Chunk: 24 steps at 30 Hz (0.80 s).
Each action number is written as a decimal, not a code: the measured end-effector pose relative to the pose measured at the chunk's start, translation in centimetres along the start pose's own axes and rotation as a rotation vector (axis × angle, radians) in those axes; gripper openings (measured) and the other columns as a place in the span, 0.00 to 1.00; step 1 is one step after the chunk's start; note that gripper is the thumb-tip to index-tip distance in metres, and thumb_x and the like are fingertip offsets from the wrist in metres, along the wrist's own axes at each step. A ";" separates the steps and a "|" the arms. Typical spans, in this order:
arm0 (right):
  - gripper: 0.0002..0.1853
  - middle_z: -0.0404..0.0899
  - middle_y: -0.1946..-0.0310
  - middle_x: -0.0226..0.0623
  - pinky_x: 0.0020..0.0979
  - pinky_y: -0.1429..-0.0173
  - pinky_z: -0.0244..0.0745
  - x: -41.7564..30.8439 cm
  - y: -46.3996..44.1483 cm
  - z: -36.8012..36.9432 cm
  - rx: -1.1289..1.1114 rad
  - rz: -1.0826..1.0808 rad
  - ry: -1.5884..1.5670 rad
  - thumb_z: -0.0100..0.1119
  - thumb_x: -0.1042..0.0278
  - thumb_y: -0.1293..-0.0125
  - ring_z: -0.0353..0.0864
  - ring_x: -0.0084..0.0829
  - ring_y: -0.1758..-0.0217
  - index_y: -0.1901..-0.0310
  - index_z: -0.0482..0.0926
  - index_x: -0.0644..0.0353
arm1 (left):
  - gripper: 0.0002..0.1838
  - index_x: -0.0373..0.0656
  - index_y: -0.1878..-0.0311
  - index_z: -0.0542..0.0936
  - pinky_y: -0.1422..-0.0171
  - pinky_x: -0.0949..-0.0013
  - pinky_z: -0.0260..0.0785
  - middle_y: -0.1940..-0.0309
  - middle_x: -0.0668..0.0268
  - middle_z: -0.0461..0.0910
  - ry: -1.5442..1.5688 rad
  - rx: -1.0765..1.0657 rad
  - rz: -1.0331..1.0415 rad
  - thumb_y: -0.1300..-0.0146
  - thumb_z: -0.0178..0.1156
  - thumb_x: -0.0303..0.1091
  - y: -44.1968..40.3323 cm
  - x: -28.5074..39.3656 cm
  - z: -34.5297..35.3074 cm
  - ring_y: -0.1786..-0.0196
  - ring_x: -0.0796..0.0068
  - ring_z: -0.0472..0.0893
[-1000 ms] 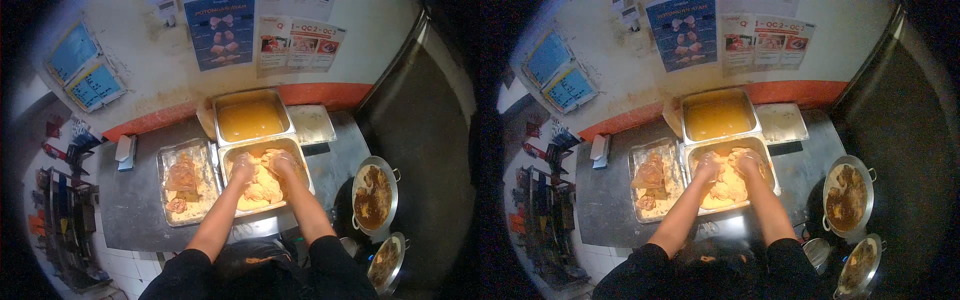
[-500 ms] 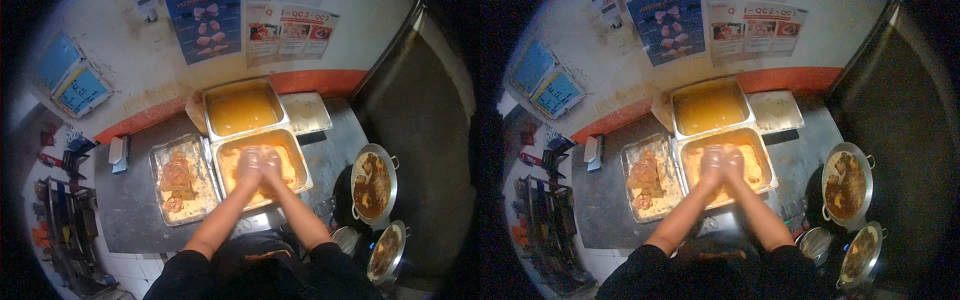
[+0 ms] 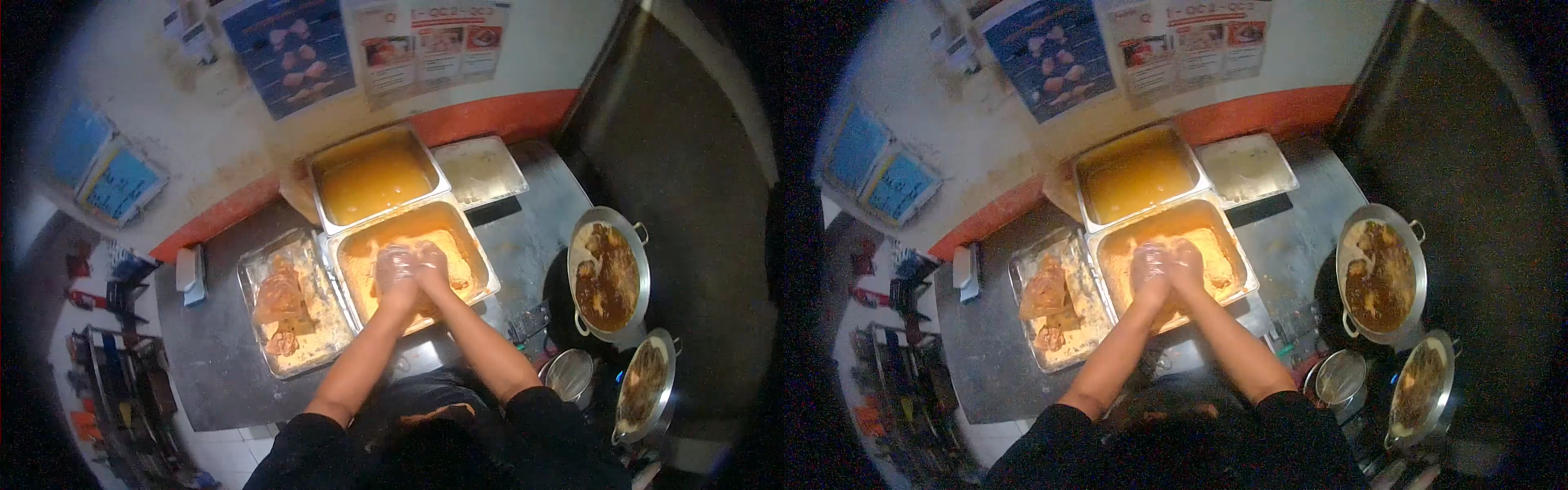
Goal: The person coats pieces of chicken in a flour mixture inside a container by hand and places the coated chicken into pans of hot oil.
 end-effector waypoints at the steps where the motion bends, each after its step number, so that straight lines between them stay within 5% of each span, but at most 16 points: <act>1: 0.09 0.79 0.69 0.47 0.38 0.58 0.74 1.4 0.1 0.7 -0.050 -0.029 0.040 0.58 0.66 0.43 0.78 0.45 0.64 0.66 0.77 0.63 | 0.09 0.37 0.67 0.79 0.56 0.54 0.73 0.67 0.48 0.79 0.052 0.259 0.216 0.44 0.53 0.32 0.9 0.2 -0.5 0.61 0.51 0.80; 4: 0.07 0.79 0.68 0.46 0.36 0.58 0.74 -1.8 2.4 -5.6 0.021 0.226 -0.272 0.57 0.69 0.44 0.78 0.45 0.62 0.67 0.77 0.63 | 0.07 0.38 0.67 0.79 0.55 0.54 0.72 0.67 0.49 0.79 0.193 0.397 0.493 0.48 0.56 0.30 1.9 -0.9 -2.2 0.61 0.50 0.79; 6: 0.06 0.80 0.66 0.45 0.36 0.57 0.75 8.1 1.9 -4.4 -0.022 -0.066 -0.164 0.57 0.74 0.45 0.79 0.42 0.60 0.64 0.78 0.63 | 0.07 0.39 0.69 0.79 0.54 0.55 0.72 0.69 0.51 0.79 0.099 0.360 0.463 0.53 0.62 0.29 2.2 -1.0 -3.7 0.62 0.49 0.78; 8: 0.12 0.81 0.62 0.43 0.33 0.53 0.78 4.1 4.1 -12.5 0.003 0.179 -0.747 0.55 0.81 0.45 0.80 0.34 0.57 0.58 0.77 0.65 | 0.09 0.40 0.72 0.78 0.56 0.56 0.71 0.71 0.52 0.79 0.031 0.425 0.535 0.56 0.66 0.32 2.2 -2.3 -2.9 0.63 0.50 0.78; 9: 0.16 0.81 0.59 0.42 0.31 0.51 0.79 2.8 5.7 -16.2 0.096 0.371 -1.150 0.54 0.85 0.46 0.81 0.29 0.55 0.54 0.76 0.67 | 0.07 0.41 0.68 0.78 0.53 0.57 0.70 0.69 0.53 0.78 -0.091 0.308 0.512 0.51 0.60 0.30 2.1 -3.0 -2.1 0.62 0.53 0.77; 10: 0.16 0.81 0.59 0.42 0.31 0.51 0.79 4.1 6.7 -19.3 0.214 0.352 -1.141 0.54 0.85 0.46 0.81 0.29 0.55 0.54 0.76 0.67 | 0.08 0.41 0.63 0.78 0.51 0.58 0.69 0.67 0.55 0.77 -0.213 0.190 0.499 0.47 0.54 0.29 1.9 -3.7 -1.2 0.60 0.55 0.76; 11: 0.16 0.81 0.59 0.43 0.30 0.51 0.79 5.4 8.0 -22.8 0.336 0.351 -0.960 0.55 0.84 0.45 0.80 0.28 0.55 0.53 0.75 0.68 | 0.08 0.42 0.62 0.77 0.58 0.59 0.70 0.70 0.61 0.76 -0.254 0.302 0.589 0.46 0.54 0.29 1.3 -5.2 -0.1 0.66 0.57 0.76; 12: 0.16 0.81 0.58 0.43 0.28 0.51 0.79 6.9 10.0 -26.8 0.460 0.370 -0.776 0.56 0.84 0.45 0.80 0.27 0.54 0.53 0.75 0.69 | 0.09 0.43 0.57 0.76 0.55 0.60 0.69 0.68 0.64 0.76 -0.336 0.593 0.818 0.40 0.54 0.33 2.6 -6.5 0.7 0.64 0.61 0.76; 18: 0.20 0.82 0.57 0.40 0.32 0.50 0.77 15.2 30.1 -50.0 1.015 0.392 -0.077 0.61 0.76 0.48 0.81 0.30 0.55 0.50 0.77 0.63 | 0.09 0.41 0.60 0.78 0.57 0.61 0.71 0.68 0.61 0.78 -0.224 0.451 0.603 0.42 0.54 0.33 2.2 -1.0 -3.4 0.65 0.61 0.77; 22: 0.09 0.82 0.65 0.48 0.39 0.55 0.76 25.5 43.2 -61.6 1.018 0.865 0.565 0.61 0.69 0.45 0.81 0.43 0.61 0.64 0.81 0.64 | 0.09 0.40 0.62 0.79 0.58 0.61 0.71 0.68 0.59 0.79 -0.313 0.444 0.557 0.43 0.54 0.33 4.1 2.8 -5.9 0.65 0.61 0.78; 24: 0.09 0.81 0.66 0.50 0.44 0.58 0.76 33.9 48.2 -65.7 0.767 0.954 0.947 0.60 0.67 0.45 0.81 0.47 0.65 0.66 0.82 0.63 | 0.09 0.40 0.63 0.79 0.59 0.61 0.72 0.67 0.59 0.79 -0.354 0.436 0.543 0.44 0.54 0.33 5.1 4.7 -6.6 0.65 0.61 0.78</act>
Point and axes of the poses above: each hand's wrist, its own y-axis away from the middle knuckle, its own z-axis out of the palm, x = y × z, the point moved 5 cm from there along -y, towards the middle knuckle
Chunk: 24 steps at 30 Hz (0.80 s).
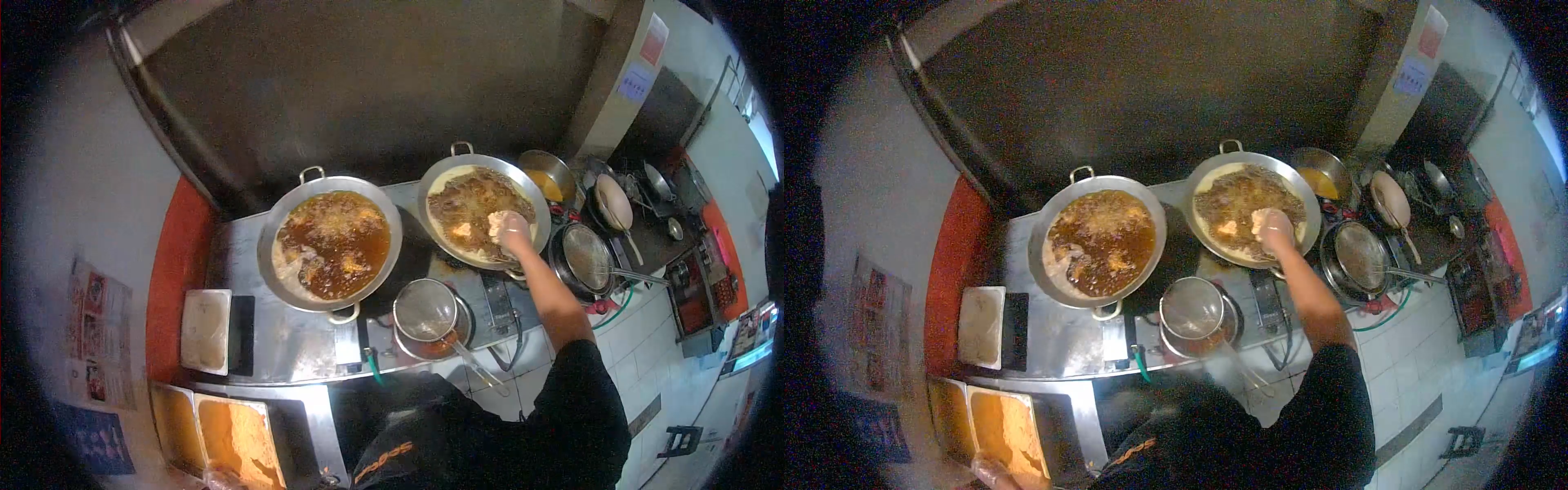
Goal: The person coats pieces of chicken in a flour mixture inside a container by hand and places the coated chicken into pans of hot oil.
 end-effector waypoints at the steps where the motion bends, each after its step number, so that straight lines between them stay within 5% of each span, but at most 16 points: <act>1: 0.09 0.81 0.66 0.50 0.44 0.58 0.76 1.5 -1.0 -0.1 -0.006 0.009 -0.003 0.60 0.67 0.45 0.81 0.47 0.65 0.66 0.82 0.63 | 0.09 0.40 0.64 0.80 0.59 0.62 0.72 0.67 0.58 0.80 -0.023 -0.014 0.002 0.44 0.54 0.32 0.0 0.8 -0.6 0.65 0.61 0.79; 3: 0.09 0.82 0.67 0.48 0.45 0.59 0.76 4.8 -1.9 1.6 -0.326 0.145 0.005 0.61 0.63 0.45 0.82 0.47 0.66 0.70 0.83 0.60 | 0.09 0.39 0.65 0.80 0.60 0.62 0.72 0.67 0.57 0.80 -0.058 -0.036 0.008 0.44 0.54 0.32 -0.6 2.5 -1.7 0.65 0.61 0.79; 8: 0.08 0.84 0.67 0.43 0.45 0.57 0.78 10.1 -3.7 7.8 -0.394 -0.117 0.209 0.63 0.61 0.47 0.83 0.45 0.64 0.72 0.85 0.55 | 0.10 0.38 0.67 0.82 0.61 0.62 0.73 0.67 0.55 0.82 -0.091 -0.120 0.041 0.46 0.55 0.32 -1.9 6.3 -4.0 0.65 0.60 0.80; 10: 0.10 0.84 0.64 0.43 0.41 0.55 0.78 9.9 -3.6 5.5 -0.254 -0.227 0.137 0.63 0.62 0.49 0.83 0.42 0.61 0.67 0.85 0.57 | 0.10 0.37 0.69 0.82 0.62 0.63 0.73 0.67 0.54 0.82 -0.055 -0.158 0.077 0.46 0.55 0.32 -2.4 8.3 -4.3 0.66 0.60 0.80; 13: 0.12 0.83 0.62 0.44 0.35 0.54 0.76 10.7 -3.8 1.7 -0.384 -0.205 0.258 0.61 0.67 0.47 0.82 0.40 0.59 0.60 0.82 0.58 | 0.14 0.38 0.65 0.79 0.73 0.70 0.70 0.69 0.63 0.80 0.271 0.051 0.235 0.34 0.51 0.39 -6.7 2.7 2.4 0.75 0.70 0.76; 14: 0.12 0.83 0.62 0.44 0.35 0.54 0.76 11.0 -3.3 -0.3 -0.383 -0.202 0.255 0.61 0.67 0.47 0.82 0.40 0.59 0.60 0.82 0.58 | 0.12 0.39 0.68 0.78 0.76 0.69 0.68 0.72 0.64 0.78 0.485 -0.083 0.153 0.35 0.52 0.37 -6.0 8.2 -0.4 0.78 0.72 0.74; 16: 0.14 0.83 0.60 0.42 0.37 0.50 0.77 12.8 -1.8 -7.0 0.086 0.078 -0.437 0.61 0.62 0.47 0.82 0.40 0.53 0.60 0.83 0.59 | 0.12 0.40 0.75 0.75 0.80 0.68 0.66 0.79 0.66 0.74 0.898 -0.292 -0.094 0.36 0.54 0.34 -4.3 20.3 -6.9 0.83 0.75 0.71; 19: 0.13 0.83 0.59 0.43 0.38 0.46 0.74 11.9 2.1 -16.4 0.335 -0.127 -0.491 0.59 0.68 0.47 0.81 0.43 0.52 0.59 0.81 0.60 | 0.11 0.38 0.53 0.75 0.63 0.77 0.72 0.64 0.65 0.78 1.297 -0.741 0.094 0.35 0.55 0.34 -3.2 30.6 -8.1 0.64 0.77 0.79; 21: 0.13 0.82 0.61 0.43 0.40 0.46 0.74 11.6 5.8 -20.3 0.443 -0.239 -0.274 0.58 0.70 0.46 0.80 0.44 0.53 0.57 0.79 0.59 | 0.12 0.36 0.54 0.78 0.64 0.75 0.72 0.64 0.61 0.80 1.489 -0.736 0.147 0.38 0.57 0.33 -0.7 39.3 -9.3 0.64 0.73 0.79; 23: 0.12 0.81 0.58 0.43 0.37 0.48 0.74 12.8 10.2 -21.2 0.442 -0.256 0.095 0.56 0.70 0.40 0.80 0.42 0.54 0.56 0.80 0.60 | 0.16 0.37 0.51 0.79 0.56 0.67 0.73 0.59 0.58 0.81 1.147 -0.401 0.670 0.42 0.61 0.34 1.1 46.9 -12.3 0.60 0.64 0.79; 24: 0.11 0.81 0.57 0.42 0.35 0.49 0.74 13.5 11.7 -21.2 0.331 -0.100 0.145 0.55 0.69 0.38 0.80 0.40 0.54 0.55 0.80 0.61 | 0.20 0.38 0.49 0.79 0.51 0.62 0.73 0.57 0.57 0.81 0.791 -0.116 1.141 0.45 0.63 0.34 3.0 51.0 -14.8 0.58 0.58 0.79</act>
Point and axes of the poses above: each hand's wrist, its own y-axis away from the middle knuckle, its own z-axis out of the palm, x = y × z, the point moved 5 cm from there along -y, towards the middle knuckle
